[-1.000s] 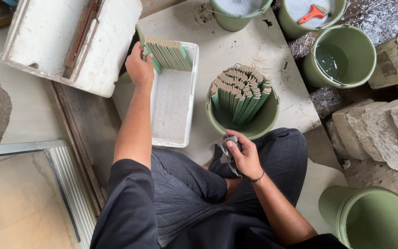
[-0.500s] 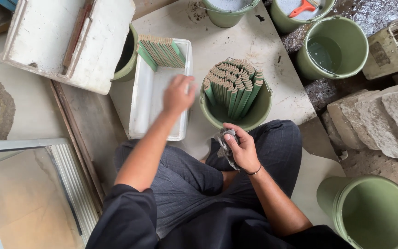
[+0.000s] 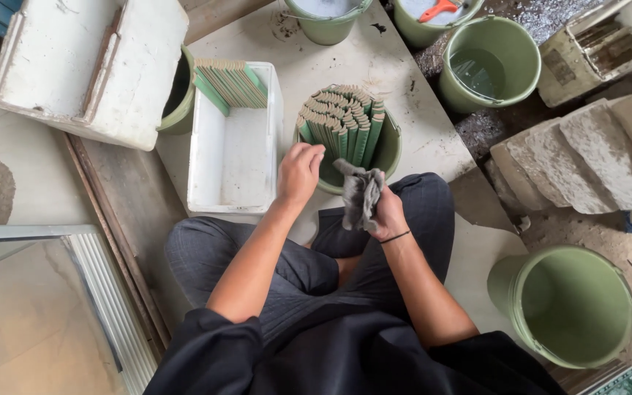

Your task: The person sits cross-legged on the floor and repeatedly picks up green wooden sticks from a bucket, wipes them with a grey cloth, and places them into a white container. The process is repeated for multiple sticks.

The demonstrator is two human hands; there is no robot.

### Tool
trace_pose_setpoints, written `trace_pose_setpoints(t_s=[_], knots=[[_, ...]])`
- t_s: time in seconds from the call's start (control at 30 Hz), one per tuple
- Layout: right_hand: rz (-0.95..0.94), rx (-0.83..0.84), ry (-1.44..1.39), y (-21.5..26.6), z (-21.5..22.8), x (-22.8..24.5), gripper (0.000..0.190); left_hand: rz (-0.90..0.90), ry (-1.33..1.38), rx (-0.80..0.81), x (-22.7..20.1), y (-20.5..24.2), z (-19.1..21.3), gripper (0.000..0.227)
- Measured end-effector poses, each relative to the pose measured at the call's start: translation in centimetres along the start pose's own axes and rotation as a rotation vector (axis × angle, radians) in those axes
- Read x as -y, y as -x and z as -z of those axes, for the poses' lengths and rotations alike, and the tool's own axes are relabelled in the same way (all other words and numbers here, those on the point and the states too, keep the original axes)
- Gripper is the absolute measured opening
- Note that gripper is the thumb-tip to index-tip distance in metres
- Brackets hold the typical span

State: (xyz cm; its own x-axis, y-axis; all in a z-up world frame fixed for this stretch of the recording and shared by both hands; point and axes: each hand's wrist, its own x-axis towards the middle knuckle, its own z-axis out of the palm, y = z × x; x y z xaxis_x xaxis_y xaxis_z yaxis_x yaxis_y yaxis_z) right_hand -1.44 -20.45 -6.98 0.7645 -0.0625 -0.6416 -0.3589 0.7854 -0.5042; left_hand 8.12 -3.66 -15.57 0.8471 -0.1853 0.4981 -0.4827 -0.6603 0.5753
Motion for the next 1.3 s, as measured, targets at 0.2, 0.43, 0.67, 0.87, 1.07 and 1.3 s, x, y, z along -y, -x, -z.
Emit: trace_pose_setpoints(t_s=[0.2,0.43,0.67,0.87,1.07,1.3], knots=[[-0.087,0.222,-0.191,-2.9,0.7,-1.3,0.043,-0.402,-0.008,-0.147,-8.2,5.8,3.5,0.004],[0.249,0.079,0.077,-12.6,2.7,-5.3,0.039,-0.458,0.043,-0.083,-12.0,7.7,7.7,0.013],[0.29,-0.138,0.292,-6.7,-2.5,-3.6,0.038,0.78,0.424,0.585,-11.0,7.1,6.5,0.053],[0.316,-0.123,0.217,-9.1,-1.6,-0.6,0.04,0.652,0.327,0.55,-12.3,8.5,7.2,0.055],[0.439,-0.176,0.269,-9.8,-2.6,2.9,0.048,0.659,0.301,0.599,-14.4,10.1,10.3,0.055],[0.349,0.098,-0.257,-9.8,-0.9,5.7,0.053,0.675,0.398,0.455,-12.8,11.1,11.9,0.059]])
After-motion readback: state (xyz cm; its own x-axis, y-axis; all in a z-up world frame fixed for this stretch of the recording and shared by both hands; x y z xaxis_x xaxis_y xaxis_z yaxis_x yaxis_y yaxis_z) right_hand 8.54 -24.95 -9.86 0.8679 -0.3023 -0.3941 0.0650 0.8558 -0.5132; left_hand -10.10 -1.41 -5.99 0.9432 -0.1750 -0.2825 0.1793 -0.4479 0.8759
